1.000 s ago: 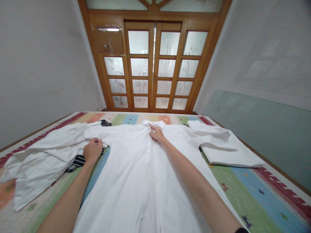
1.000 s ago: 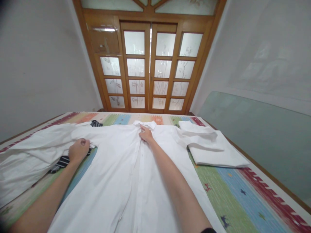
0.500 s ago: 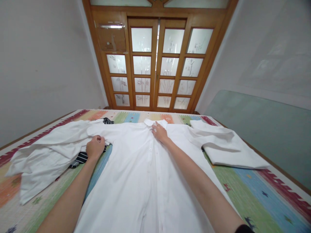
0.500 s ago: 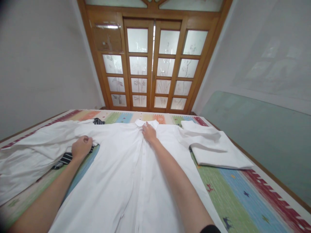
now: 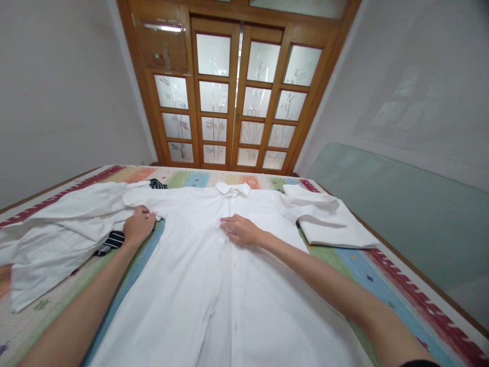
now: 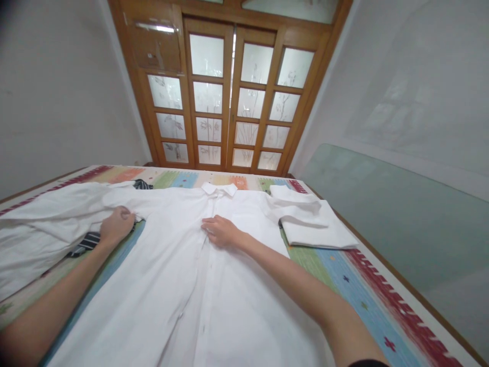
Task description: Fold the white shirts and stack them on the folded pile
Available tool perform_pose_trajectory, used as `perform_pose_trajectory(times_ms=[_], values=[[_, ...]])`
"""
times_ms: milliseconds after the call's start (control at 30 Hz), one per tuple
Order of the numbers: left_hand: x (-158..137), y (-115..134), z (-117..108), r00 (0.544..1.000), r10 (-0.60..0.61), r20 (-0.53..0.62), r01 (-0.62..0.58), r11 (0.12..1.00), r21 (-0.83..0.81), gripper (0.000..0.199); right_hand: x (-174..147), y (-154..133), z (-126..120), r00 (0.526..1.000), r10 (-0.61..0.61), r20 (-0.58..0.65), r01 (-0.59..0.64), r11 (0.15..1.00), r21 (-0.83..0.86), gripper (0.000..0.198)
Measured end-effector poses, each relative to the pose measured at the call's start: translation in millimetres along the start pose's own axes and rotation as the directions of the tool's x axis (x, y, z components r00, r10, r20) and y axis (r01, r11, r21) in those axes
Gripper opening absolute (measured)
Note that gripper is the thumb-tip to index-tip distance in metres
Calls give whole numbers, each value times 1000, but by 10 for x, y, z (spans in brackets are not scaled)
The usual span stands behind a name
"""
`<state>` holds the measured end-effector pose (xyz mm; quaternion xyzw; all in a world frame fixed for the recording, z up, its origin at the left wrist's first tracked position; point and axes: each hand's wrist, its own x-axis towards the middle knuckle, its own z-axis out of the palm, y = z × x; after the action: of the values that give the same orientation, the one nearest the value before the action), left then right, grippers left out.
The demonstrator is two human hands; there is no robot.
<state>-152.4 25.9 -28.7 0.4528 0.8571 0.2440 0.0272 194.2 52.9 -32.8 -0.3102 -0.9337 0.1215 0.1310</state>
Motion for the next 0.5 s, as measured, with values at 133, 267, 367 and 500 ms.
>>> perform_pose_trajectory(times_ms=[133, 267, 367, 500], values=[[-152, 1, -122, 991, 68, 111, -57, 994, -96, 37, -315, -315, 53, 974, -224, 2, 224, 972, -70, 35], [-526, -58, -189, 957, 264, 121, -236, 950, -205, 38, -524, -682, 142, 911, -411, 13, 410, 905, -116, 31], [-809, -146, -217, 914, 330, 237, -268, 928, -258, 33, -631, -971, 189, 820, -569, 63, 572, 812, -116, 30], [-922, -220, -280, 925, 222, 309, -85, 912, -401, 41, -752, -1342, 237, 733, -674, 92, 679, 716, -164, 42]])
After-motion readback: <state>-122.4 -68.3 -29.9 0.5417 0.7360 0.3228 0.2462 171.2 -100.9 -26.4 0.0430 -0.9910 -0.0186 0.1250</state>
